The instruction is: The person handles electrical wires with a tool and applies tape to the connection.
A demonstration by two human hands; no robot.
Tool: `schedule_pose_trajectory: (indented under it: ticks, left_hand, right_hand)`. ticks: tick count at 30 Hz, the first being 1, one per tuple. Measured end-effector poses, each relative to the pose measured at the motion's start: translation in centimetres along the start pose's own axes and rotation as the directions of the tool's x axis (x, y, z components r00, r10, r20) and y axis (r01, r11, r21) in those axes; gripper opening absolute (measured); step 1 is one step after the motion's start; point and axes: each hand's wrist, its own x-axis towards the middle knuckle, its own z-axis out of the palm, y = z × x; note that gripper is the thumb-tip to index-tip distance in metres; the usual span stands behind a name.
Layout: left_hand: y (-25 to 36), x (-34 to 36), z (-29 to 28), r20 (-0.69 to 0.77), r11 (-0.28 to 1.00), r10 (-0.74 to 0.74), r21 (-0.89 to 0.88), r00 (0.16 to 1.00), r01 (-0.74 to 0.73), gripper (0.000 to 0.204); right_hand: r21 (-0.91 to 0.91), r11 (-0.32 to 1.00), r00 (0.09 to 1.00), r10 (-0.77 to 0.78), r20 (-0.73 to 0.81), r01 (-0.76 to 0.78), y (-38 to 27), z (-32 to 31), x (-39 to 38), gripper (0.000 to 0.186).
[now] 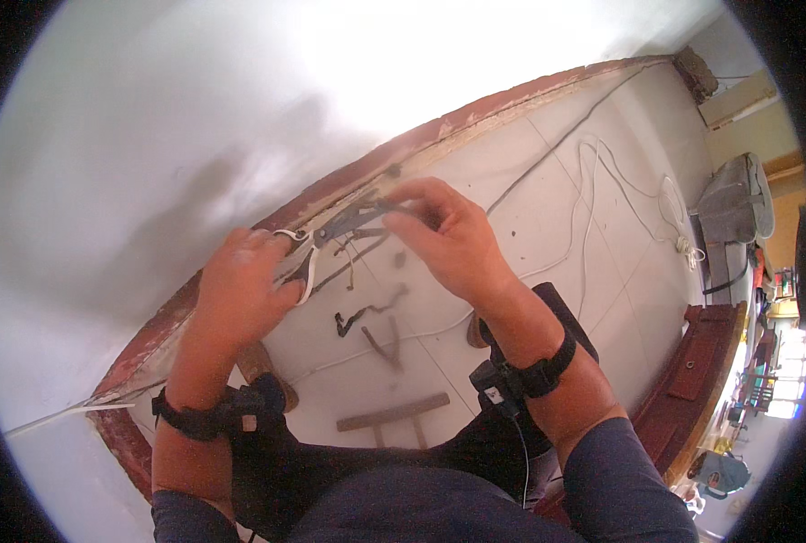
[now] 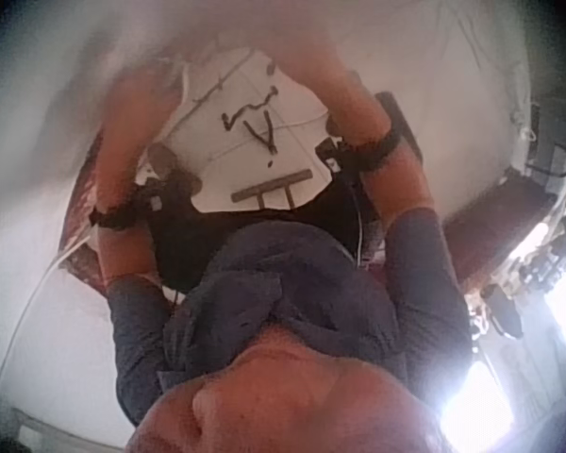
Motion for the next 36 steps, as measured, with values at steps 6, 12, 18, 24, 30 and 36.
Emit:
schedule_pose_trajectory:
  ticks: [6, 12, 18, 24, 30, 36]
  left_hand:
    - [-0.2, -0.2, 0.8, -0.102, 0.997, 0.069, 0.029, 0.992, -0.066, 0.042]
    - [0.2, -0.2, 0.9, -0.093, 0.996, 0.075, 0.062, 0.993, -0.070, 0.036]
    - [0.1, -0.2, 1.3, -0.060, 0.994, 0.097, 0.052, 0.993, -0.094, 0.032]
    - [0.1, -0.3, 1.4, -0.030, 0.993, 0.111, 0.039, 0.993, -0.110, 0.025]
    - [0.3, 0.0, 1.5, 0.006, 0.995, 0.099, -0.021, 0.995, -0.099, 0.020]
    - [0.6, 0.0, 1.4, -0.046, 0.991, 0.107, -0.078, 0.993, -0.111, 0.017]
  right_hand:
    - [-0.004, 1.000, 1.000, 0.002, 0.003, -0.002, 0.4, 0.0, 0.0, 0.022]
    - [0.058, 0.998, 0.999, 0.036, 0.027, -0.038, 0.2, 0.0, -0.1, 0.022]
    - [0.082, 0.994, 0.997, 0.064, 0.049, -0.068, 0.0, -0.1, -0.2, 0.022]
    - [0.089, 0.993, 0.996, 0.067, 0.052, -0.072, 0.0, -0.1, -0.2, 0.022]
    - [0.093, 0.994, 0.997, 0.055, 0.058, -0.060, 0.1, -0.2, -0.2, 0.022]
    - [0.157, 0.986, 0.998, 0.055, 0.038, -0.060, 0.4, -0.3, 0.0, 0.022]
